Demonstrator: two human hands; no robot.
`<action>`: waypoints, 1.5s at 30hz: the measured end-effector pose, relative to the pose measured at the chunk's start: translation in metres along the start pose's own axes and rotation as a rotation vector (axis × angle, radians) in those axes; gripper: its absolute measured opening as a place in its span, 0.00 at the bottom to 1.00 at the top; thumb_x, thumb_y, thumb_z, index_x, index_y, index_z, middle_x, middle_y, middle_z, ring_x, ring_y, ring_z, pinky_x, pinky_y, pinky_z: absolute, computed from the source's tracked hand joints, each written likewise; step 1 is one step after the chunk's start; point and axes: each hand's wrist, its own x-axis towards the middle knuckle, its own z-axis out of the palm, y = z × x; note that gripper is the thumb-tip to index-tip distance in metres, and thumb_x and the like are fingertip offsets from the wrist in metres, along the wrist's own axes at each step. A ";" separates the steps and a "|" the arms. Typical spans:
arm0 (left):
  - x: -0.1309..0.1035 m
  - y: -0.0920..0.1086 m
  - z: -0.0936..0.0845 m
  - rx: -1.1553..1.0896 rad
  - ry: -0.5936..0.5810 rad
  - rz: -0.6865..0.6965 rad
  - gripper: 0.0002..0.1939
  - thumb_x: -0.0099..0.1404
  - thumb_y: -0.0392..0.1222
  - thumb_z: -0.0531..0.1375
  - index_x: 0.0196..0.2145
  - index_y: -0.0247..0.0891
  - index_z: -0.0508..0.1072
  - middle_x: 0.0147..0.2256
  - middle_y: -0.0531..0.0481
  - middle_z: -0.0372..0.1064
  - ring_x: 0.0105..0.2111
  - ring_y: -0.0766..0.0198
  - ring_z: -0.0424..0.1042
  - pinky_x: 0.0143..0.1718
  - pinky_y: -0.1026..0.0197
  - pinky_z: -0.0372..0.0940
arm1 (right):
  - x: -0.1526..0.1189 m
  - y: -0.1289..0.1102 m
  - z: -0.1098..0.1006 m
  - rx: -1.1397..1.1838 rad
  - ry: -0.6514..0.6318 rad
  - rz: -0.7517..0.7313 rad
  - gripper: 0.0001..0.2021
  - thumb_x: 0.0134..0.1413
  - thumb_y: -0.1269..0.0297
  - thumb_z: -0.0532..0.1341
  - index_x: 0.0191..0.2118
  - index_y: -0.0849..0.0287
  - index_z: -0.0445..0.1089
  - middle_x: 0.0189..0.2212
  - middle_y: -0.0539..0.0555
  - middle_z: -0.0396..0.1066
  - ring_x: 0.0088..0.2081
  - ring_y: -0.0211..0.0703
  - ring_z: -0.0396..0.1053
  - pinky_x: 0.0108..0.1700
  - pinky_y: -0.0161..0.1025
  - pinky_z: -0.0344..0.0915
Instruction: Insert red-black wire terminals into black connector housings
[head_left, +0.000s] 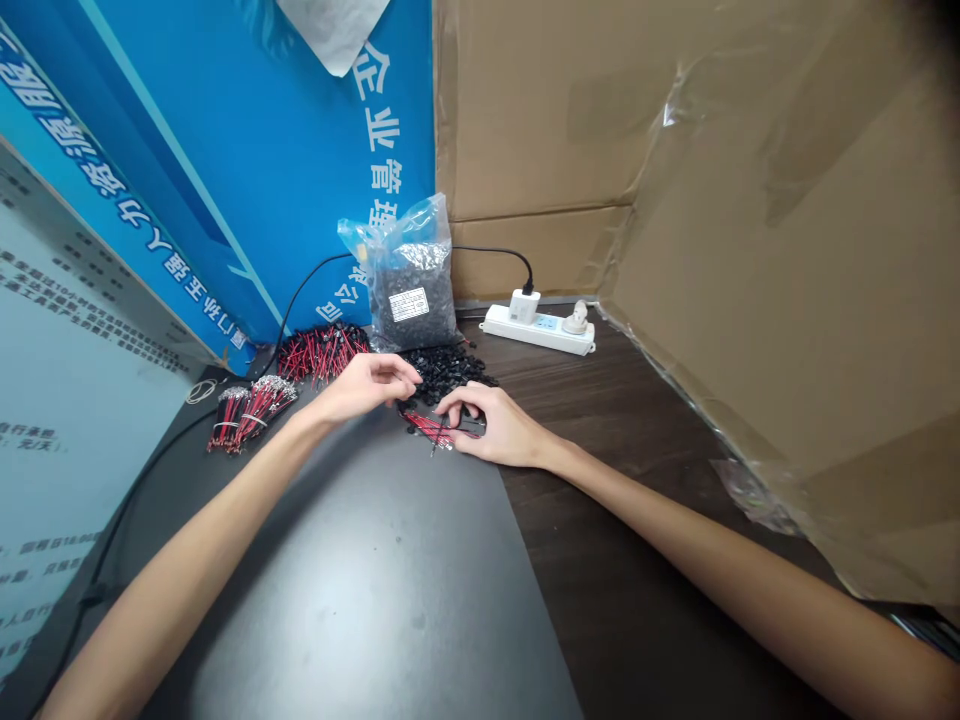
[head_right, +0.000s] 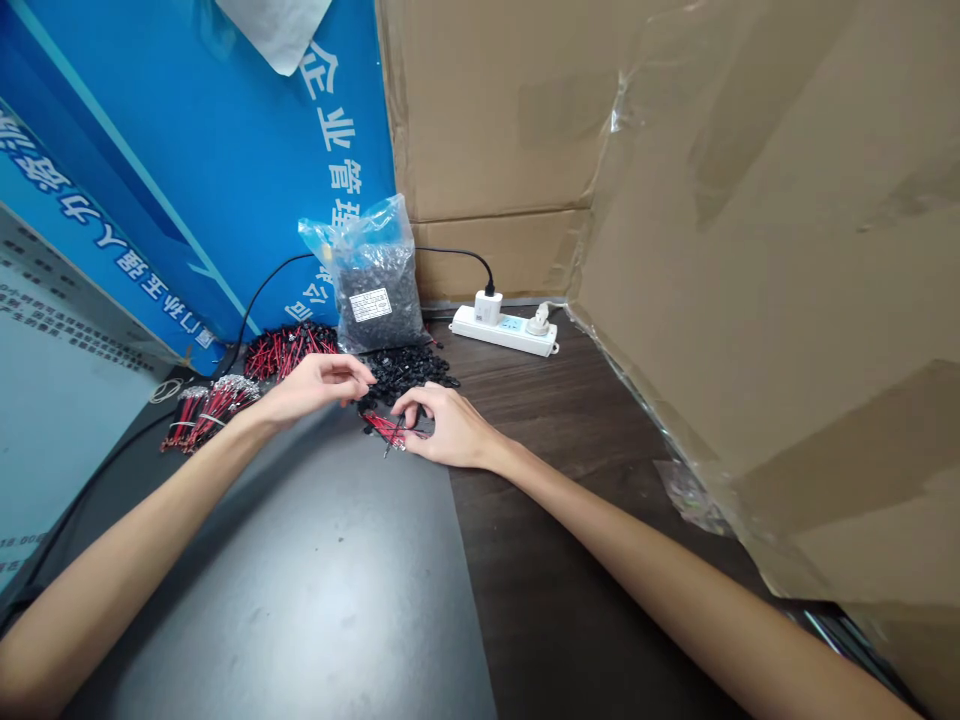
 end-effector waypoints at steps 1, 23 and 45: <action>0.000 -0.001 0.006 -0.092 0.025 -0.012 0.09 0.51 0.39 0.65 0.32 0.36 0.79 0.28 0.49 0.75 0.26 0.65 0.70 0.29 0.62 0.64 | 0.000 0.000 0.000 0.015 -0.003 0.004 0.13 0.48 0.72 0.63 0.42 0.59 0.74 0.31 0.51 0.75 0.32 0.41 0.66 0.38 0.38 0.62; -0.007 -0.032 0.057 0.003 0.519 0.304 0.11 0.69 0.45 0.58 0.44 0.40 0.77 0.42 0.46 0.71 0.33 0.65 0.73 0.37 0.61 0.70 | 0.003 0.001 -0.005 0.444 -0.022 0.254 0.11 0.42 0.67 0.66 0.36 0.62 0.74 0.24 0.50 0.73 0.23 0.35 0.69 0.26 0.33 0.62; -0.009 -0.027 0.059 -0.184 0.433 0.165 0.09 0.61 0.42 0.65 0.39 0.39 0.75 0.38 0.45 0.79 0.39 0.54 0.81 0.47 0.51 0.73 | 0.011 0.013 -0.012 0.978 0.167 0.408 0.13 0.42 0.65 0.74 0.37 0.58 0.77 0.33 0.51 0.80 0.33 0.35 0.75 0.41 0.33 0.69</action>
